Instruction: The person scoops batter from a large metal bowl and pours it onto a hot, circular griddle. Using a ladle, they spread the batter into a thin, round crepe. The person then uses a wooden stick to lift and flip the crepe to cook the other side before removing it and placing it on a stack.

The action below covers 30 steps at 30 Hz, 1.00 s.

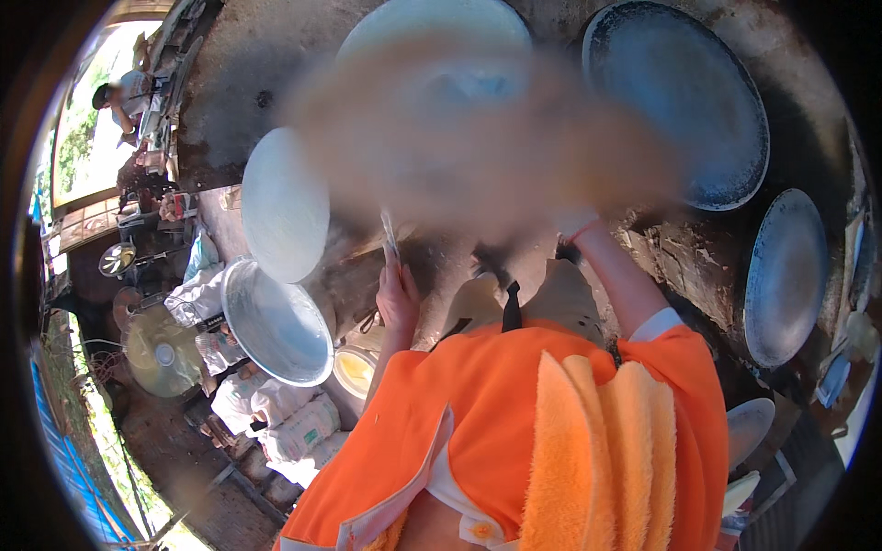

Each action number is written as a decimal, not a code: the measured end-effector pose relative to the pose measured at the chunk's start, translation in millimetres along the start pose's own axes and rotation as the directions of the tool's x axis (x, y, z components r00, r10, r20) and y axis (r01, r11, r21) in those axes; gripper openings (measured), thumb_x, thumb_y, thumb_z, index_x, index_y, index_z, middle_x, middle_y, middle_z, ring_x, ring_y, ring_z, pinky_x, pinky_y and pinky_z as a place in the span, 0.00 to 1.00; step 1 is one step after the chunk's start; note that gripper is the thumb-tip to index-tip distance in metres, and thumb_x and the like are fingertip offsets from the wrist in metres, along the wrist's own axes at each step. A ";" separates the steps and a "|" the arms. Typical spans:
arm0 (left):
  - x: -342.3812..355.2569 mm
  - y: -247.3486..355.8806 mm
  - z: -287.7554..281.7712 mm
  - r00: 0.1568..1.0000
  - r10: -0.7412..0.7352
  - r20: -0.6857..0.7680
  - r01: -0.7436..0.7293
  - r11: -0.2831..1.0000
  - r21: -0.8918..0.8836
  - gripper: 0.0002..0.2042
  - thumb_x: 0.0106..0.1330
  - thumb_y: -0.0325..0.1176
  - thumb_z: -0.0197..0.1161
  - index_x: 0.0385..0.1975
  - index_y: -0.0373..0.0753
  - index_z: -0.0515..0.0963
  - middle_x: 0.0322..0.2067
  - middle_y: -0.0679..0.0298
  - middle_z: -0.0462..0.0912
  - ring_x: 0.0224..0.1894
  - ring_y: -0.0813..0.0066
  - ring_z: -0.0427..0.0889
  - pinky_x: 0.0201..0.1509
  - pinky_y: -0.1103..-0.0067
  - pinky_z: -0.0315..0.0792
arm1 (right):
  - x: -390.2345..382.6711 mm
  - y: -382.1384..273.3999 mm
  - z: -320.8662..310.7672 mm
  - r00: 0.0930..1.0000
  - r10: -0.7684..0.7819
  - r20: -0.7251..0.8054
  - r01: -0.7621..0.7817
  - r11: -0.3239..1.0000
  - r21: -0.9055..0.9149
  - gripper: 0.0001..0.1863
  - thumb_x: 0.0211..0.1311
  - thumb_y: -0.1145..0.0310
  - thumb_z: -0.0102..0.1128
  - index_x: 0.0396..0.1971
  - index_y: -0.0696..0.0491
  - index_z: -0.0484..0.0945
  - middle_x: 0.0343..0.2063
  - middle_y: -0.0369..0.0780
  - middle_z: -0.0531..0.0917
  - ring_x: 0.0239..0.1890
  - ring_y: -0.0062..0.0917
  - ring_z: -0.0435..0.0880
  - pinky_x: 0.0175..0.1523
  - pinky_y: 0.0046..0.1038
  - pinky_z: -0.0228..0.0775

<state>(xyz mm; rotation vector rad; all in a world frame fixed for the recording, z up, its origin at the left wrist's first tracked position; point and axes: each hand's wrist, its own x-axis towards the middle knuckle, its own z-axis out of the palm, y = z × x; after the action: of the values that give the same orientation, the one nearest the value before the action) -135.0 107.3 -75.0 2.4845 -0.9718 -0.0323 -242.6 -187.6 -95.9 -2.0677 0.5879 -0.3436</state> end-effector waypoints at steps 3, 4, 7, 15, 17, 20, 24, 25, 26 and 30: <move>8.9 -28.3 -15.6 0.993 -0.004 0.120 0.032 0.971 -0.237 0.20 0.60 0.25 0.52 0.54 0.35 0.66 0.27 0.52 0.74 0.24 0.60 0.76 0.28 0.75 0.70 | -26.4 -7.1 26.3 0.988 0.123 0.091 -0.148 0.919 0.367 0.18 0.58 0.57 0.53 0.42 0.54 0.73 0.26 0.37 0.77 0.24 0.21 0.75 0.27 0.25 0.68; 18.2 -22.0 -38.4 0.973 -0.117 0.198 0.176 0.932 -0.316 0.15 0.61 0.25 0.52 0.48 0.31 0.70 0.31 0.54 0.78 0.27 0.70 0.77 0.32 0.80 0.70 | -35.1 -13.1 32.2 0.981 0.153 0.116 -0.190 0.871 0.454 0.18 0.58 0.58 0.53 0.43 0.54 0.73 0.25 0.36 0.77 0.24 0.19 0.74 0.27 0.24 0.67; 42.8 -46.1 -101.6 0.955 0.028 0.294 0.245 0.477 -0.844 0.15 0.66 0.25 0.45 0.51 0.32 0.66 0.18 0.68 0.70 0.15 0.87 0.66 0.18 0.91 0.58 | -45.9 -55.6 59.8 0.966 0.194 0.170 -0.258 0.727 0.637 0.20 0.58 0.59 0.55 0.47 0.54 0.71 0.25 0.32 0.76 0.23 0.13 0.72 0.25 0.19 0.66; 101.9 -93.4 -166.7 0.990 0.013 0.142 0.130 0.327 -0.936 0.19 0.67 0.27 0.43 0.57 0.33 0.56 0.17 0.71 0.64 0.10 0.90 0.57 0.12 0.91 0.52 | -6.9 -135.1 249.2 0.858 0.496 0.130 -0.317 0.313 0.895 0.10 0.61 0.62 0.51 0.38 0.52 0.71 0.24 0.32 0.76 0.19 0.15 0.72 0.21 0.20 0.67; 80.8 -122.4 -165.4 0.982 -0.071 0.175 0.189 0.386 -0.903 0.20 0.63 0.22 0.44 0.56 0.34 0.56 0.18 0.70 0.64 0.10 0.89 0.58 0.12 0.90 0.53 | -1.7 -151.2 255.4 0.825 0.547 0.140 -0.265 0.157 0.951 0.09 0.62 0.62 0.51 0.35 0.51 0.71 0.24 0.33 0.76 0.20 0.16 0.74 0.21 0.22 0.68; 56.3 -130.3 -169.3 0.954 -0.167 0.248 0.288 0.281 -0.916 0.21 0.60 0.19 0.43 0.56 0.34 0.56 0.20 0.69 0.65 0.10 0.88 0.59 0.11 0.90 0.54 | 40.5 -130.8 324.9 0.841 0.541 -0.027 -0.146 0.275 0.950 0.08 0.61 0.63 0.51 0.36 0.51 0.72 0.22 0.35 0.77 0.23 0.22 0.77 0.26 0.22 0.70; 35.3 -123.1 -171.7 0.940 -0.145 0.309 0.339 0.282 -0.898 0.22 0.58 0.18 0.43 0.55 0.34 0.57 0.20 0.67 0.66 0.10 0.87 0.59 0.11 0.89 0.55 | 60.2 -70.1 349.0 0.727 0.574 -0.378 -0.227 0.719 0.657 0.09 0.62 0.61 0.50 0.35 0.50 0.72 0.20 0.33 0.76 0.23 0.20 0.75 0.27 0.20 0.67; 23.6 -131.4 -175.3 0.945 -0.154 0.290 0.324 0.302 -0.896 0.22 0.58 0.18 0.43 0.55 0.34 0.57 0.20 0.67 0.66 0.10 0.87 0.59 0.11 0.89 0.55 | 45.9 -76.8 345.3 0.753 0.532 -0.387 -0.162 0.720 0.674 0.10 0.63 0.59 0.49 0.34 0.50 0.72 0.20 0.32 0.75 0.20 0.19 0.72 0.24 0.19 0.65; 12.9 -141.3 -176.6 0.948 -0.161 0.273 0.313 0.324 -0.893 0.22 0.58 0.18 0.43 0.55 0.34 0.57 0.20 0.67 0.66 0.10 0.87 0.60 0.11 0.89 0.55 | 31.8 -80.4 337.3 0.794 0.457 -0.401 -0.027 0.685 0.728 0.10 0.64 0.58 0.47 0.33 0.49 0.71 0.19 0.31 0.73 0.17 0.17 0.70 0.21 0.19 0.63; -25.3 -127.8 -185.5 0.923 -0.200 0.328 0.380 0.346 -0.858 0.22 0.59 0.18 0.47 0.55 0.35 0.58 0.21 0.69 0.66 0.11 0.87 0.60 0.11 0.89 0.55 | -26.5 -43.5 299.7 0.850 0.225 -0.476 0.133 0.783 0.608 0.11 0.65 0.56 0.46 0.31 0.48 0.70 0.18 0.30 0.71 0.10 0.15 0.65 0.14 0.19 0.60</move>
<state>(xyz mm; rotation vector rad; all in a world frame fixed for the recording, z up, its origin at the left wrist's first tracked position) -38.0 282.5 31.0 1.5285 -0.3209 -0.7229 -116.1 60.3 -218.4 -1.2893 0.7271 -0.9660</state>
